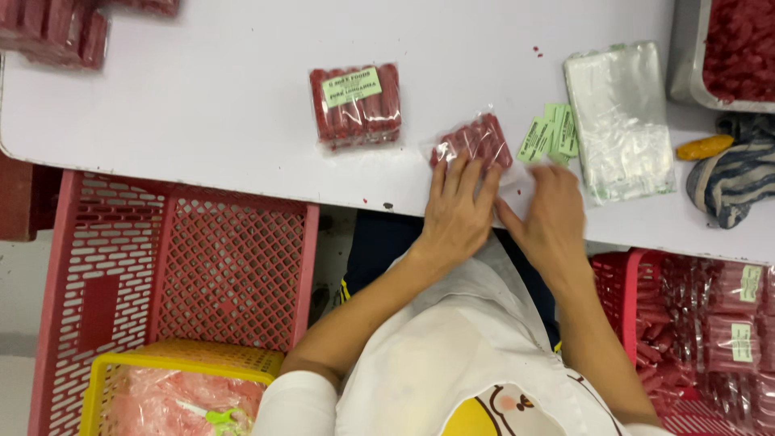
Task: The person repeatedly packs small sausages into clear plastic bags, places a label on each bag, and stacks the finished packages on the table. The person also places some completed packages into a red basket. The process is repeated continuously throughout the clip.
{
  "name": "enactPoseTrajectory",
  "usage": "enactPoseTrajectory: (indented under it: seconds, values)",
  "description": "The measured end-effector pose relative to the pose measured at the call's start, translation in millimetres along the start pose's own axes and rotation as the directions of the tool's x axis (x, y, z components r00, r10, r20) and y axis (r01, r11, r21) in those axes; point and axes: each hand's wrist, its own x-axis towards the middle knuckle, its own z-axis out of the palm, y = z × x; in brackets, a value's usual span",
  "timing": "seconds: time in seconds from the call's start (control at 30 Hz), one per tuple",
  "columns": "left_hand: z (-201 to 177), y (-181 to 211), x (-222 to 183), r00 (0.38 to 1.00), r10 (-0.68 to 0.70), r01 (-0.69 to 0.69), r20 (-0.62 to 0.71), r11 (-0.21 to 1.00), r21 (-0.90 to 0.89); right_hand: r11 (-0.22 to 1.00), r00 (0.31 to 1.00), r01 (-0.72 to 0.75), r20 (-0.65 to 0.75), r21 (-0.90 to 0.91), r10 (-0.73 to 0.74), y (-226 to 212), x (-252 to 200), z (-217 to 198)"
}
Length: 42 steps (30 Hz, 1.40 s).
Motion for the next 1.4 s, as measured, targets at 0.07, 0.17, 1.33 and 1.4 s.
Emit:
enactPoseTrajectory:
  seconds: [0.07,0.17,1.33,1.4]
  values:
    - [30.1,-7.9,-9.7,0.998,0.061,-0.06,-0.025,0.998,0.028,0.996,0.996,0.068,-0.059,0.056,-0.065,12.6,11.7,46.7]
    - [20.4,-11.1,-3.4,0.99,0.125,-0.121,-0.059,0.99,0.079,0.963,0.99,0.11,-0.115,0.247,-0.083,14.8,24.5,52.1]
    - [7.2,-19.4,-3.4,0.995,0.098,-0.099,0.023,0.993,0.061,0.998,0.993,-0.054,0.107,-0.023,0.056,-7.7,-14.5,19.1]
    - [16.4,-21.2,9.8,0.992,0.122,-0.125,0.037,0.986,0.107,0.995,1.0,0.017,-0.012,-0.1,-0.018,1.4,-27.4,26.5]
